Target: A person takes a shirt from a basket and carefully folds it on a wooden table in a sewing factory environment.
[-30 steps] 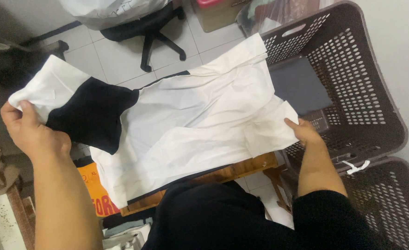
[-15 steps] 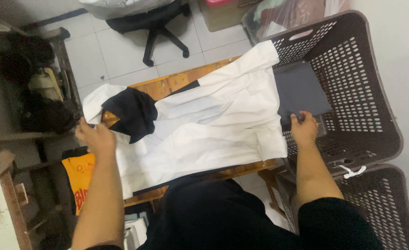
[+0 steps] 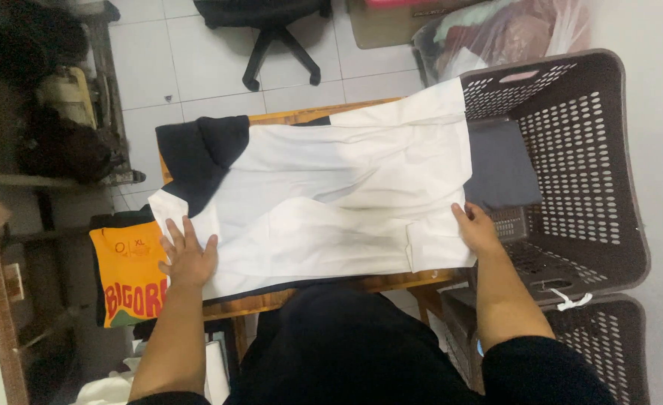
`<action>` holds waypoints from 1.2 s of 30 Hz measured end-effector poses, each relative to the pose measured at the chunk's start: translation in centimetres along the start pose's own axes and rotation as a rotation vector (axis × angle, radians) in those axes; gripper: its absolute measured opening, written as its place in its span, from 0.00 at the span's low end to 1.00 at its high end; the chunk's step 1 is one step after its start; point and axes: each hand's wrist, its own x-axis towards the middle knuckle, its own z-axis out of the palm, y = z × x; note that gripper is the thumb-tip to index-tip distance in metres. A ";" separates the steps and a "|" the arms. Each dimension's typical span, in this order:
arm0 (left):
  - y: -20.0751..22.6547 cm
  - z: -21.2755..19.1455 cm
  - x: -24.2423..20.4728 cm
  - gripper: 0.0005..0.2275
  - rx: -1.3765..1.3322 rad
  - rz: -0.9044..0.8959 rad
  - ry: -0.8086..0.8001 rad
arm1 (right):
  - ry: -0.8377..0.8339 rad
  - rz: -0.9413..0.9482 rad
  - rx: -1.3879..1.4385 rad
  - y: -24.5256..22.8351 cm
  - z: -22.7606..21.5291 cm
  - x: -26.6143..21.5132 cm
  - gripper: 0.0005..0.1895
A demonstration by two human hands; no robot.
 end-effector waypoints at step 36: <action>7.5 1.8 -3.8 0.22 0.023 0.491 -0.055 | 0.072 0.123 0.446 -2.5 -3.0 -2.2 0.29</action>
